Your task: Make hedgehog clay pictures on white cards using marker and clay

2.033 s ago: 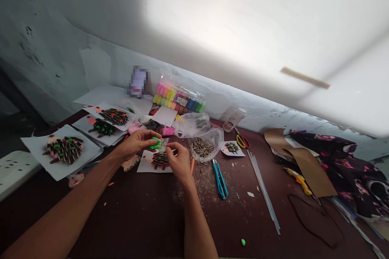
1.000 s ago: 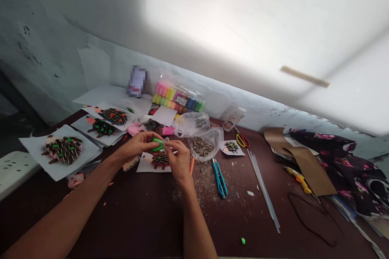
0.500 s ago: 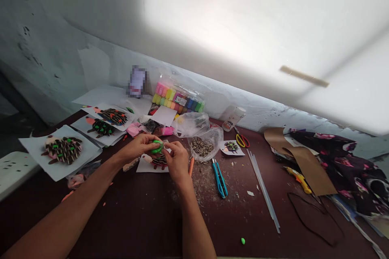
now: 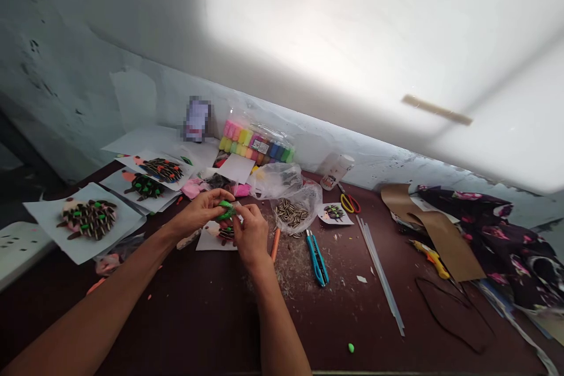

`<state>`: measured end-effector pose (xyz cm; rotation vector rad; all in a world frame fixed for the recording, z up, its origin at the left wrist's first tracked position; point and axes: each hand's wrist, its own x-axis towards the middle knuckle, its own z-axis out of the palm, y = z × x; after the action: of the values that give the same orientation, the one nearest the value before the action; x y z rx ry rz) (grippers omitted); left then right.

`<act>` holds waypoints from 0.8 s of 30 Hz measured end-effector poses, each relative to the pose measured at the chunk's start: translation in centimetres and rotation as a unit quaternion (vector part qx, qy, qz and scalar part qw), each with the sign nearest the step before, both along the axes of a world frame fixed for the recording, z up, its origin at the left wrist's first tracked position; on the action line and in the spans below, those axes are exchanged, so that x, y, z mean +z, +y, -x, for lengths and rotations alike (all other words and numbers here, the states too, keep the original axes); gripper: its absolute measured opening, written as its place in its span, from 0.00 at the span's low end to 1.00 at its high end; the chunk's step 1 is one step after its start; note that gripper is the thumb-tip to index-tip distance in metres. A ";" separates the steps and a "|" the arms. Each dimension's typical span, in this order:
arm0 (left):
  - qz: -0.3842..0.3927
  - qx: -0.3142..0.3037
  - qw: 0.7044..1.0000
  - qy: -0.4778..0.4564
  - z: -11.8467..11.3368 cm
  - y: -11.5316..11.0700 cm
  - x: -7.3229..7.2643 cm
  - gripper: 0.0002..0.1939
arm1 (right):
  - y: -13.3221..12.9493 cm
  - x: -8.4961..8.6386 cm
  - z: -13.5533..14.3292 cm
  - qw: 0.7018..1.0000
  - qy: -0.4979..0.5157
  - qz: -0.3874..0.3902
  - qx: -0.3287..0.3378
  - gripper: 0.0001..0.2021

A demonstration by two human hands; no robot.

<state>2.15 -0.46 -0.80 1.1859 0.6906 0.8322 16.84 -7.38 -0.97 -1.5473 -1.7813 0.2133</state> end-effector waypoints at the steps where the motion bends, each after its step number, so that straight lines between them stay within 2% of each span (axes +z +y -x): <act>1: 0.002 0.004 1.000 0.003 0.0 0.0 0.0 0.20 | 0.0 0.0 0.0 1.000 -0.009 0.001 -0.003 0.12; 8: 0.009 0.002 0.999 0.040 0.1 0.0 0.0 0.18 | -0.1 0.2 -0.2 0.993 -0.112 0.020 -0.017 0.08; 13: 0.009 -0.011 0.998 0.055 0.3 0.1 0.0 0.17 | -0.3 0.1 -0.1 0.989 -0.146 0.012 -0.012 0.07; 16: 0.002 -0.015 0.999 0.052 0.4 0.2 -0.1 0.17 | -0.3 0.2 -0.2 0.992 -0.130 0.005 -0.002 0.07; 22: 0.016 -0.017 0.998 0.055 0.3 0.1 0.0 0.17 | 0.0 0.9 -0.9 0.997 -0.009 0.035 0.071 0.06; 24: 0.020 -0.014 0.998 0.058 0.2 0.0 0.1 0.16 | 0.2 0.8 -1.0 0.997 0.013 0.037 0.070 0.06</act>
<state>1.97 -0.42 -0.71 1.2121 0.7806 0.7257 17.83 -7.23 -0.12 -1.4643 -1.8819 0.3713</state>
